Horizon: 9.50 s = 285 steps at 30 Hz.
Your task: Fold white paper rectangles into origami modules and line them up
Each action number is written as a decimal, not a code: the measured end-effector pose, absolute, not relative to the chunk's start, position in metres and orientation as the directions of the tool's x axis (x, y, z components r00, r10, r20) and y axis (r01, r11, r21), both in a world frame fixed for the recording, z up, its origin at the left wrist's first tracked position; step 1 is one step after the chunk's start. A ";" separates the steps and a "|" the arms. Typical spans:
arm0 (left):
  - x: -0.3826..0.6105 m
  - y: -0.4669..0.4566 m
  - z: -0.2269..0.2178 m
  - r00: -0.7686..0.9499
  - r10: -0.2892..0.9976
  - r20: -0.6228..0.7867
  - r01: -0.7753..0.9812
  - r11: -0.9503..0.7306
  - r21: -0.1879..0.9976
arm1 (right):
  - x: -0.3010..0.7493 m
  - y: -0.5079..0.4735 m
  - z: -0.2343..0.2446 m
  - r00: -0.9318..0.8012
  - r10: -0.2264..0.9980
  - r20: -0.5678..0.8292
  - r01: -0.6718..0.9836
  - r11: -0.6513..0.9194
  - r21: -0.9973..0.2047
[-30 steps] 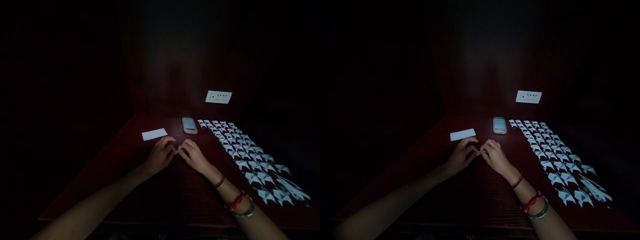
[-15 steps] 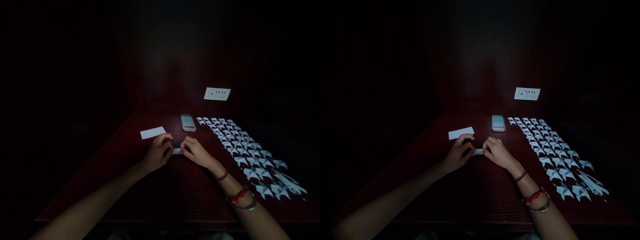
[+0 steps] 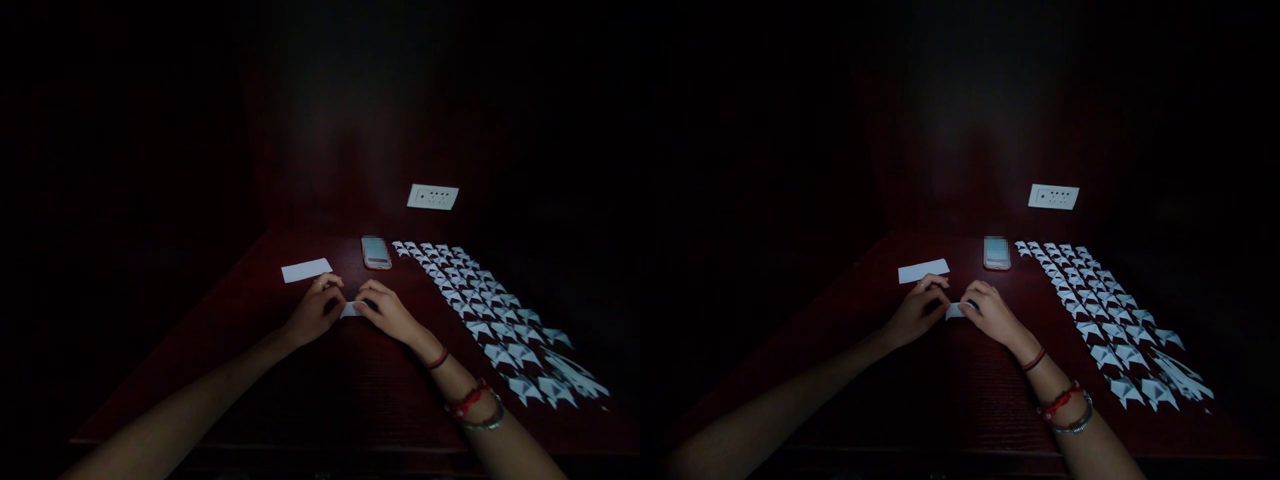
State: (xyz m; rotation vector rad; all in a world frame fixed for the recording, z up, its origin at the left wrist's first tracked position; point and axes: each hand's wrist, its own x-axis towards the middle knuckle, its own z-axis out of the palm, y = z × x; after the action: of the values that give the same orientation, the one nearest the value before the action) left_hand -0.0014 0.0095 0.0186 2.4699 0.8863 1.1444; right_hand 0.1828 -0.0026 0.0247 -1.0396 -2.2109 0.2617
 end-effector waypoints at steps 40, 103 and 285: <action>-0.007 0.008 -0.003 0.835 0.493 0.246 0.500 -0.865 0.035 | 0.211 0.011 0.011 -0.745 0.605 0.282 0.485 0.781 -0.395; 0.001 0.009 0.009 0.467 0.653 0.597 0.516 -0.749 0.415 | 0.176 -0.005 0.020 -0.372 0.790 0.487 0.598 0.605 -0.525; -0.019 0.030 -0.004 0.842 0.472 0.260 0.431 -0.880 0.198 | 0.216 0.010 0.017 -0.768 0.611 0.191 0.516 0.767 -0.381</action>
State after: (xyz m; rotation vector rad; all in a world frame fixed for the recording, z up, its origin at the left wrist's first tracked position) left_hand -0.0194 0.0302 -0.0041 2.8881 0.7110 0.4591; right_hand 0.2159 0.0101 0.0174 -0.8714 -2.6588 0.4445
